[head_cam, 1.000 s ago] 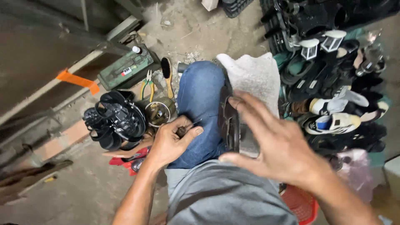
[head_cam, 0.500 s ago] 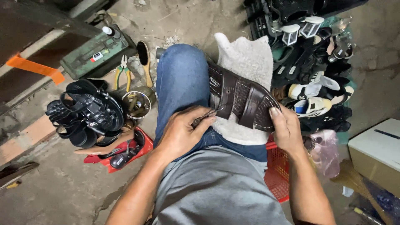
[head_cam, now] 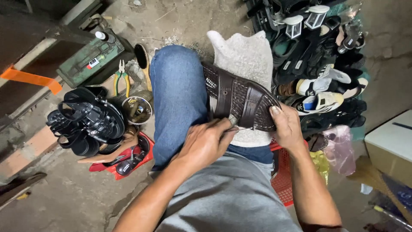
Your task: Hand-stitching the sole of a brown leather sandal to repair it.
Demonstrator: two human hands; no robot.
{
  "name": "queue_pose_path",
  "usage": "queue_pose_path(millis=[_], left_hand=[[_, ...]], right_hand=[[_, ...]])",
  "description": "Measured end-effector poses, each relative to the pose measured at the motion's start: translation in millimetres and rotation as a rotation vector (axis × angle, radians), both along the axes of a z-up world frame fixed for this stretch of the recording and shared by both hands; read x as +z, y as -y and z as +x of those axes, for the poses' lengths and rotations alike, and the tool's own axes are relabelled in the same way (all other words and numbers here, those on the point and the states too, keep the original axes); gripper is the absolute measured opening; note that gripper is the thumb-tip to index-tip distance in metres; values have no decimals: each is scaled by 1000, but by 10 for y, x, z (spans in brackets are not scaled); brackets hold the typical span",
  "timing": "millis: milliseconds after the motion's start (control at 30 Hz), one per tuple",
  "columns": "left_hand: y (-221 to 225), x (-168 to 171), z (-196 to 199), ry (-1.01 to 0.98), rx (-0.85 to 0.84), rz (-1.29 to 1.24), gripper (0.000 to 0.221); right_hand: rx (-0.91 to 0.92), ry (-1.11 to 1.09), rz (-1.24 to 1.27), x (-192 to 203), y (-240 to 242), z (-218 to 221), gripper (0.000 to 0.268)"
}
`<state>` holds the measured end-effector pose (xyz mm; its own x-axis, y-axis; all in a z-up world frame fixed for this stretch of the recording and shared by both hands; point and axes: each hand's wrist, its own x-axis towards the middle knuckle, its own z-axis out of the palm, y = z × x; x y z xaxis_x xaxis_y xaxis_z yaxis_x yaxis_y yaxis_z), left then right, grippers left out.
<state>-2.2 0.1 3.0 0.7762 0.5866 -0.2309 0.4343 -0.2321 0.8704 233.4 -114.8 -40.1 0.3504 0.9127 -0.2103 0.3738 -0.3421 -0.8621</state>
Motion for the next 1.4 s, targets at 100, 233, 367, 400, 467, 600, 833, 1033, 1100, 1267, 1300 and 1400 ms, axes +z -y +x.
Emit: queue_pose_path(millis=[100, 233, 367, 400, 467, 600, 833, 1033, 1100, 1267, 1300, 1400], left_hand=[[97, 50, -25, 147, 85, 239, 23], [70, 130, 5, 211, 78, 424, 22], [36, -45, 39, 35, 131, 648, 35], [22, -102, 61, -39, 151, 750, 36], [14, -95, 118, -43, 167, 817, 30], [2, -21, 218, -33, 167, 907, 11], [18, -152, 287, 7, 134, 872, 10], [1, -39, 126, 44, 212, 276, 5], [-47, -23, -16, 93, 373, -132, 11], [-149, 10, -337, 57, 431, -237, 7], [-171, 43, -395, 60, 442, -234, 7], [-173, 82, -458, 52, 428, -385, 9]], right_hand=[[3, -11, 29, 116, -47, -100, 43], [17, -19, 70, 95, -105, -116, 43], [-21, -37, 78, -93, 10, -57, 44], [-34, -35, 86, -116, 12, -33, 45], [-65, -57, 123, -80, -17, -83, 46], [-136, -104, 167, -172, 59, -103, 47], [-154, -162, 191, -206, 55, -157, 43], [-196, -214, 234, -90, 32, -220, 44], [-127, -130, 154, 45, 7, -267, 47], [29, -12, 252, 500, -243, -473, 40], [121, 18, 296, 466, -218, -455, 41], [-229, 121, 423, 25, 518, 218, 41]])
